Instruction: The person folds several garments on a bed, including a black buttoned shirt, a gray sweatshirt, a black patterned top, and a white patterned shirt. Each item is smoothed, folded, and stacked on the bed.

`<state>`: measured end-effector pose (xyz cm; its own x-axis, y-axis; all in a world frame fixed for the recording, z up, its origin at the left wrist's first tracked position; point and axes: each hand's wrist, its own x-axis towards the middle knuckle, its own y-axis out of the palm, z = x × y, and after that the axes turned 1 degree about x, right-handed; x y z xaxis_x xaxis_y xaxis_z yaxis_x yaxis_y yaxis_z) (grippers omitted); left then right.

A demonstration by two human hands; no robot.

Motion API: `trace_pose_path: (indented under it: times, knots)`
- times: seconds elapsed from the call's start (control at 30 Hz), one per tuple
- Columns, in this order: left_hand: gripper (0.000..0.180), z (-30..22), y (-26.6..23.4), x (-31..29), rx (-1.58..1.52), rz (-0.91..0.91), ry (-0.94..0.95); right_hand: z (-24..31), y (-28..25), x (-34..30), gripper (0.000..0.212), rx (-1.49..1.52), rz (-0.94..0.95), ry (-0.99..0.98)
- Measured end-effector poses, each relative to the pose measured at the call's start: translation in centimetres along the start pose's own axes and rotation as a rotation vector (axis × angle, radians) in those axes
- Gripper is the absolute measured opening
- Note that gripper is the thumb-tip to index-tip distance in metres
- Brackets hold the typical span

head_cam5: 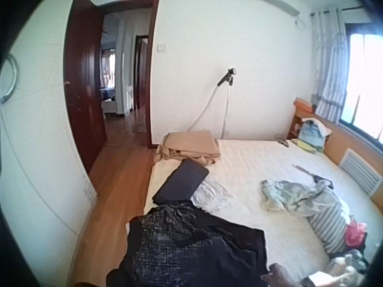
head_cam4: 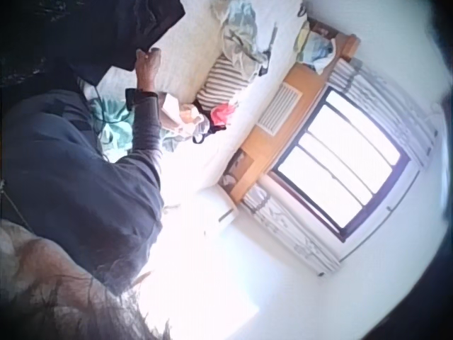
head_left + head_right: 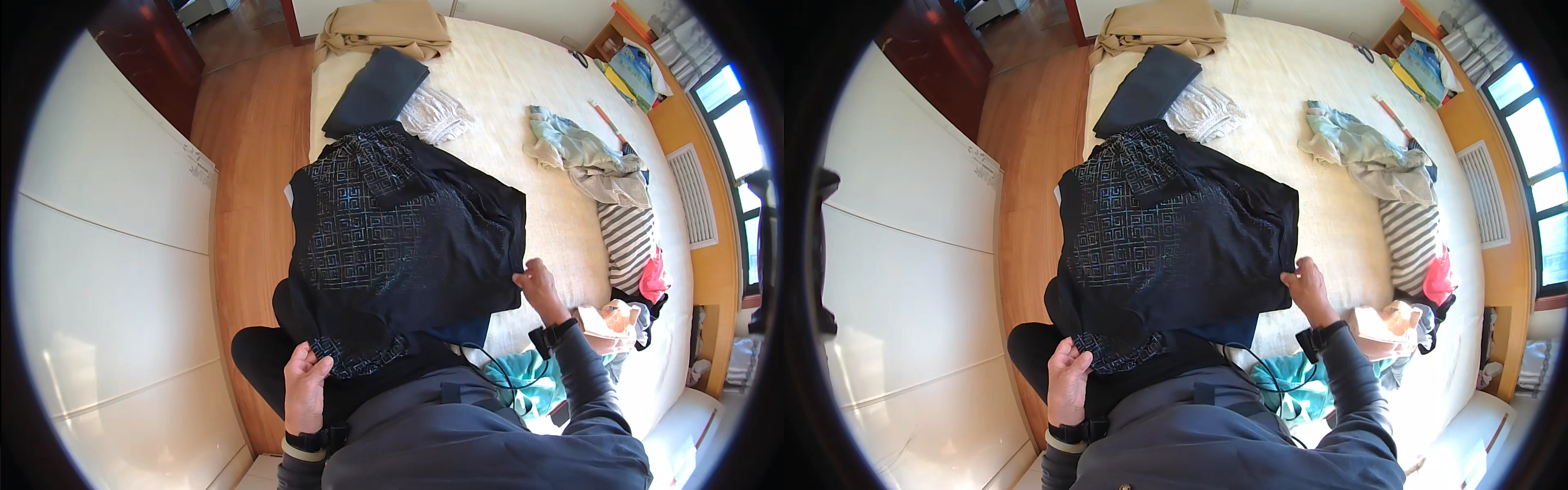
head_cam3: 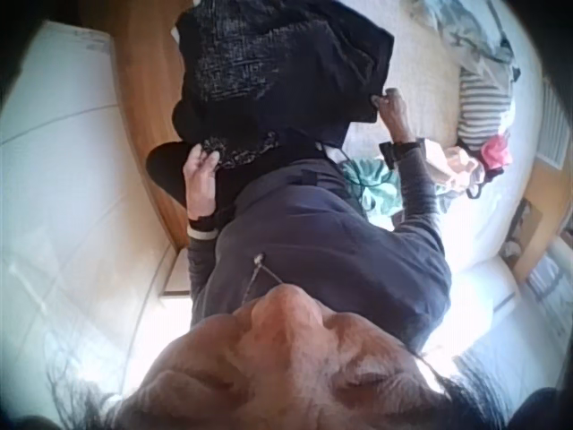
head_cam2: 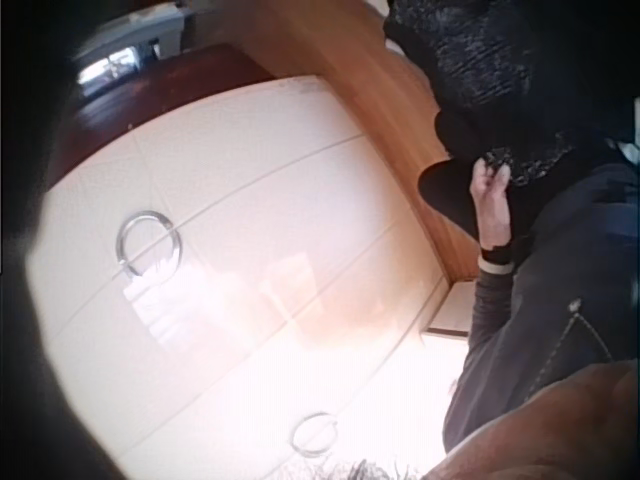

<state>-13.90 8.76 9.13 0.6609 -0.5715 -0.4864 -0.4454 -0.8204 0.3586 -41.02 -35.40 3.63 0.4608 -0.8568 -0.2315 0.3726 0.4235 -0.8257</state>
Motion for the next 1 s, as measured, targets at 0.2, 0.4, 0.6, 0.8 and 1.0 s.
trace_pose_path:
  times: [0.2,0.4,0.6,0.8,1.0]
  knots:
    - [0.022,-0.7,0.3,1.0,0.16,0.06,0.024,-5.1,3.5,-3.9,0.031,0.271,0.109,0.241]
    - [0.02,-2.9,1.4,-0.4,-0.075,0.034,0.285,-3.3,1.2,-2.5,0.013,0.606,-0.002,0.165]
    - [0.03,-5.7,1.8,-3.9,0.056,-0.121,0.211,-3.4,-9.4,-4.9,0.002,0.983,0.569,0.2]
    - [0.044,-3.2,-2.0,-2.8,0.154,-0.111,0.048,-5.9,-7.7,-7.9,0.017,0.295,0.908,0.186]
    - [0.05,-1.2,-3.5,-2.9,0.183,-0.151,0.036,-7.0,-3.5,-8.9,0.021,0.343,0.852,0.159]
